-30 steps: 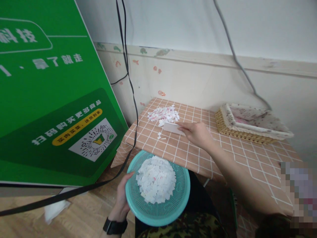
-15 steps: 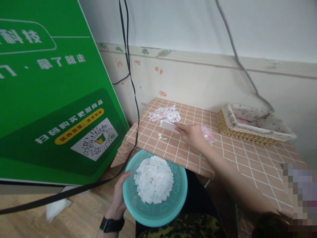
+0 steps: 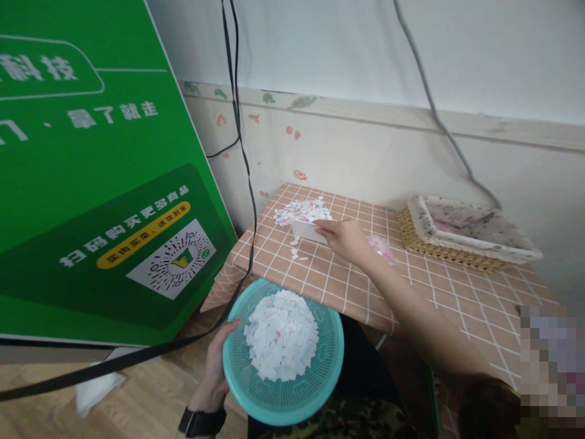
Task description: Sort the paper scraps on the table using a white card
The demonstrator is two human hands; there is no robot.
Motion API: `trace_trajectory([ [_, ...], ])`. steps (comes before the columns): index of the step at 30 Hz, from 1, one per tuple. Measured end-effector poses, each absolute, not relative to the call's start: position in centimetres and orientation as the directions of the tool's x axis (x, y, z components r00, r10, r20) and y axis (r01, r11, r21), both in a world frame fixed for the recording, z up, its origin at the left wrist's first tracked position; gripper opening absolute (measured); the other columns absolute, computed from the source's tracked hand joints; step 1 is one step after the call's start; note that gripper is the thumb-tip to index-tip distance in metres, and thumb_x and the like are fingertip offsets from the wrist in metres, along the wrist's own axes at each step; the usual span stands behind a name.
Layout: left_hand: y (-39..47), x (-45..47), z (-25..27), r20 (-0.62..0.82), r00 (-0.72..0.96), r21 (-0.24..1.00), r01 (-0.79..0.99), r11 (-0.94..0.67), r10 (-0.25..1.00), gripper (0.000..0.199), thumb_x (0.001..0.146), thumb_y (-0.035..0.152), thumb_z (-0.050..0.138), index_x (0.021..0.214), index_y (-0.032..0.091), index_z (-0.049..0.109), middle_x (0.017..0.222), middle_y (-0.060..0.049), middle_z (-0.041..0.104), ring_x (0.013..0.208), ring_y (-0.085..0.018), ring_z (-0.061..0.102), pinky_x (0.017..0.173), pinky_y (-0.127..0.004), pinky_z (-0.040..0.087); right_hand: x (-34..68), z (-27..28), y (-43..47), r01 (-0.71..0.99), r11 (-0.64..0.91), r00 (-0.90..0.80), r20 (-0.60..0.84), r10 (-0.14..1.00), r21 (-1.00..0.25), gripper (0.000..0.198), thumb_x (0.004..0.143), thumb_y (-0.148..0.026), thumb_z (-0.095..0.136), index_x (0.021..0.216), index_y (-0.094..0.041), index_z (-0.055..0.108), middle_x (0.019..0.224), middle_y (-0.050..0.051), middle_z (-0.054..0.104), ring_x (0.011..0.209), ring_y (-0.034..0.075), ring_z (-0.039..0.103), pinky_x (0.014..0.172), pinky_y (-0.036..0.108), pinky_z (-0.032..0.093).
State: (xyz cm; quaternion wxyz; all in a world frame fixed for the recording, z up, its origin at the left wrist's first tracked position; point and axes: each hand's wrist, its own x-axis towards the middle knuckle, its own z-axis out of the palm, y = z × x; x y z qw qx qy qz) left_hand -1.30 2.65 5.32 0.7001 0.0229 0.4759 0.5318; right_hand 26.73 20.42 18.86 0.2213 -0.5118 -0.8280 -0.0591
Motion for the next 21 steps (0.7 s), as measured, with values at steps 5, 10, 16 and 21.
trace_trajectory([
  [5, 2.7, -1.0, 5.9, -0.647, -0.048, 0.553, -0.717, 0.425, 0.761, 0.011, 0.071, 0.018, 0.065, 0.078, 0.012, 0.07, 0.069, -0.007, 0.075, 0.063, -0.024, 0.07, 0.064, -0.037, 0.056, 27.0, 19.8, 21.7, 0.891, 0.42, -0.313, 0.435, 0.844, -0.172, 0.032, 0.088, -0.03, 0.051, 0.115, -0.027, 0.067, 0.086, 0.006, 0.073, 0.071, 0.021, 0.067, 0.061, 0.03, 0.044],
  [10, 2.7, -0.7, 6.2, -0.669, -0.053, 0.538, -0.723, 0.434, 0.741, 0.009, 0.07, 0.018, 0.064, 0.075, 0.012, 0.07, 0.066, -0.007, 0.074, 0.061, -0.024, 0.069, 0.063, -0.037, 0.057, 27.4, 19.1, 20.9, 0.856, 0.459, -0.355, 0.375, 0.856, -0.237, 0.029, 0.086, -0.027, 0.053, 0.112, -0.027, 0.068, 0.087, 0.004, 0.074, 0.074, 0.021, 0.068, 0.064, 0.03, 0.048],
  [16, 2.8, -0.7, 6.2, -0.666, -0.05, 0.536, -0.726, 0.431, 0.745, 0.007, 0.07, 0.017, 0.065, 0.073, 0.013, 0.069, 0.062, -0.005, 0.072, 0.06, -0.024, 0.069, 0.063, -0.037, 0.056, 28.1, 18.4, 19.0, 0.851, 0.389, -0.206, 0.455, 0.866, -0.354, 0.031, 0.088, -0.029, 0.051, 0.114, -0.025, 0.067, 0.098, 0.007, 0.071, 0.079, 0.023, 0.069, 0.071, 0.034, 0.052],
  [21, 2.7, -0.8, 6.0, -0.668, -0.036, 0.522, -0.735, 0.434, 0.743, 0.007, 0.071, 0.018, 0.065, 0.074, 0.013, 0.069, 0.063, -0.005, 0.072, 0.058, -0.022, 0.068, 0.06, -0.034, 0.055, 27.9, 17.3, 18.7, 0.84, 0.41, -0.246, 0.424, 0.872, -0.355, 0.031, 0.088, -0.03, 0.051, 0.115, -0.025, 0.066, 0.102, 0.006, 0.07, 0.084, 0.023, 0.068, 0.074, 0.034, 0.052],
])
